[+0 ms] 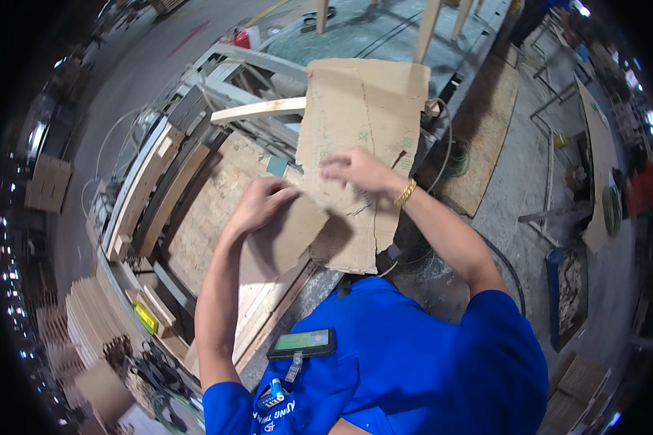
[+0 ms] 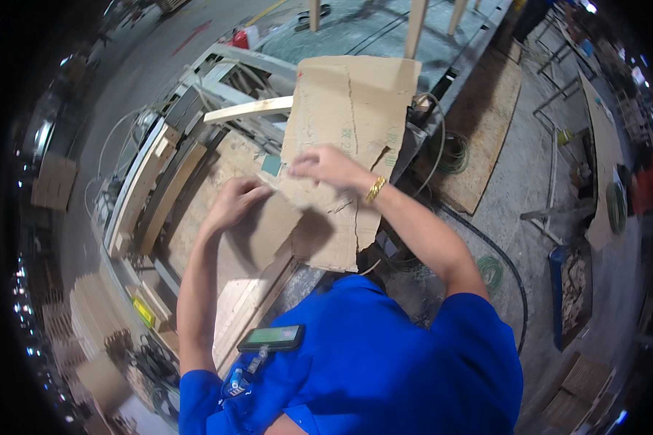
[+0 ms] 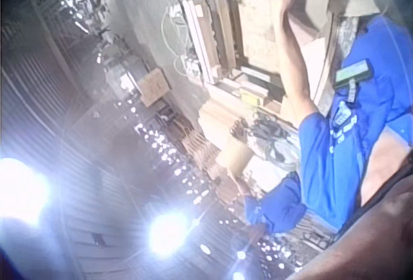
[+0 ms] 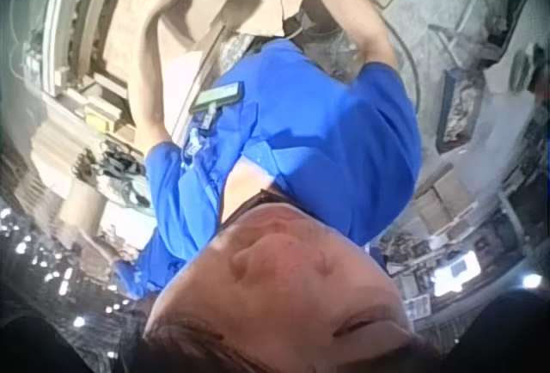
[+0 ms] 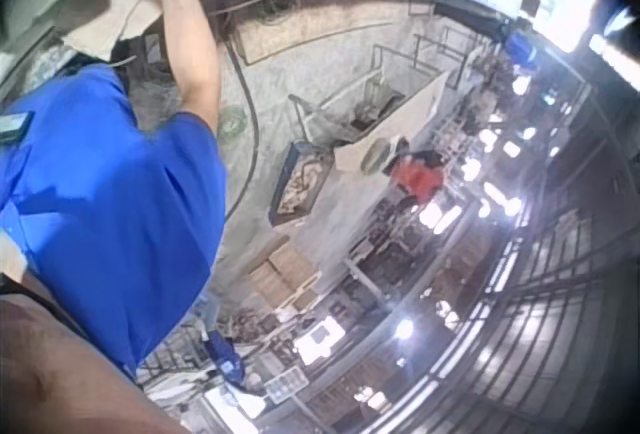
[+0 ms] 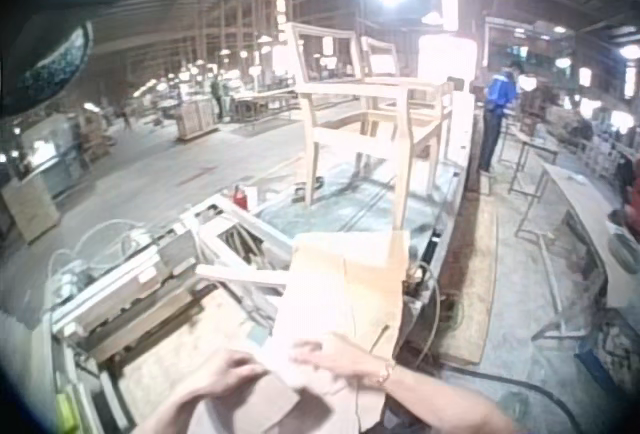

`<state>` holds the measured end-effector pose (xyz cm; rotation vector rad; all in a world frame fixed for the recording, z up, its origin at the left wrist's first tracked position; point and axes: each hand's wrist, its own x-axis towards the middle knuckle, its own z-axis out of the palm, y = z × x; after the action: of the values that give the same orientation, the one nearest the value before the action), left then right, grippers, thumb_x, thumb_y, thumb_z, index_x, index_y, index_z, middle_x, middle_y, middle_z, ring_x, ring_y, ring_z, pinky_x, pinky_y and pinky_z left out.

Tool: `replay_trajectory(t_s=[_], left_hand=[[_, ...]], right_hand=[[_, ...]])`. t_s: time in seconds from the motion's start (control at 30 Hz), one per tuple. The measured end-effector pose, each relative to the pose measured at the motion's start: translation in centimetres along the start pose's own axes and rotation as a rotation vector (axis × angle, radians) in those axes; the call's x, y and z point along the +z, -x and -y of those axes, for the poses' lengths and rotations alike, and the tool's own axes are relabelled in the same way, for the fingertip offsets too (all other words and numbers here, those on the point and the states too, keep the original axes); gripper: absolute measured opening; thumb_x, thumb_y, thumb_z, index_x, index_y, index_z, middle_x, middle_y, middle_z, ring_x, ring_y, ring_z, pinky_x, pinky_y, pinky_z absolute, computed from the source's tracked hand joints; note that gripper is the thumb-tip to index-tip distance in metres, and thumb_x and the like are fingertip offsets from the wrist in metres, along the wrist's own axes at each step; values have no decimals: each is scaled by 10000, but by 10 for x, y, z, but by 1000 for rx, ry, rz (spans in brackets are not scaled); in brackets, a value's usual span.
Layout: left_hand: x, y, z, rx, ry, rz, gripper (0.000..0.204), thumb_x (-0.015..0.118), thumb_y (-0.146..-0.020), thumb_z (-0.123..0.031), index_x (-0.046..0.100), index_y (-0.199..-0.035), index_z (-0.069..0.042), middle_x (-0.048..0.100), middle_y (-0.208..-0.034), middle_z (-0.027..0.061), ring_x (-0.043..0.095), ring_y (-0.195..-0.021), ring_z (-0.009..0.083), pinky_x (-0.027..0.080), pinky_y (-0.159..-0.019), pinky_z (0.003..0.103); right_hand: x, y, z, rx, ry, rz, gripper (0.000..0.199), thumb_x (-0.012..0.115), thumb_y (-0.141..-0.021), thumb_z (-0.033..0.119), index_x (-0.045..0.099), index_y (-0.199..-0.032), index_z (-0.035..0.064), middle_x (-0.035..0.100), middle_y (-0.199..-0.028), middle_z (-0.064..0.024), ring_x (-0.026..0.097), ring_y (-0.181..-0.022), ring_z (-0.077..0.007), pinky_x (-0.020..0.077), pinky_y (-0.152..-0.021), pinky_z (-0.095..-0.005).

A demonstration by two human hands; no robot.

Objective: The person repeatedly tears pieces of cardboard by hand into smaller strips and fragments. They hold the cardboard with both hands and rip it apart over a workbench, occasionally dropping the pieces onto the surface.

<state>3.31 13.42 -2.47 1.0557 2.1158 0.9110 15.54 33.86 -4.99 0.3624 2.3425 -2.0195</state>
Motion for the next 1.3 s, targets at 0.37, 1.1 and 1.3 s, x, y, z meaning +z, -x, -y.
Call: replay_trajectory(t_s=[0.37,1.1,1.3], left_hand=[[13,9,18,-3,-95,434,336,652,-835,-320,600,-742,-1,426,-550,-19,376,-530,75,334,-484,283],[3,2,41,-34,50,-8,279,580,-875,-276,663,-824,-15,582,-672,4,503,-628,82,418,-572,271],[5,7,33,-78,280,153,287,639,-839,-301,660,-829,-15,551,-652,-35,456,-610,52,381,-541,258]], right_hand=[[16,7,-42,2,91,252,316,675,-773,268,656,-916,-13,633,-685,-73,563,-524,-120,431,-488,-256],[-12,-15,-12,-76,211,7,297,648,-812,278,636,-867,-14,613,-642,-34,548,-552,-110,441,-511,-267],[25,-2,-8,159,-49,163,203,658,-805,189,592,-810,-4,560,-625,1,584,-621,-66,433,-514,-214]])
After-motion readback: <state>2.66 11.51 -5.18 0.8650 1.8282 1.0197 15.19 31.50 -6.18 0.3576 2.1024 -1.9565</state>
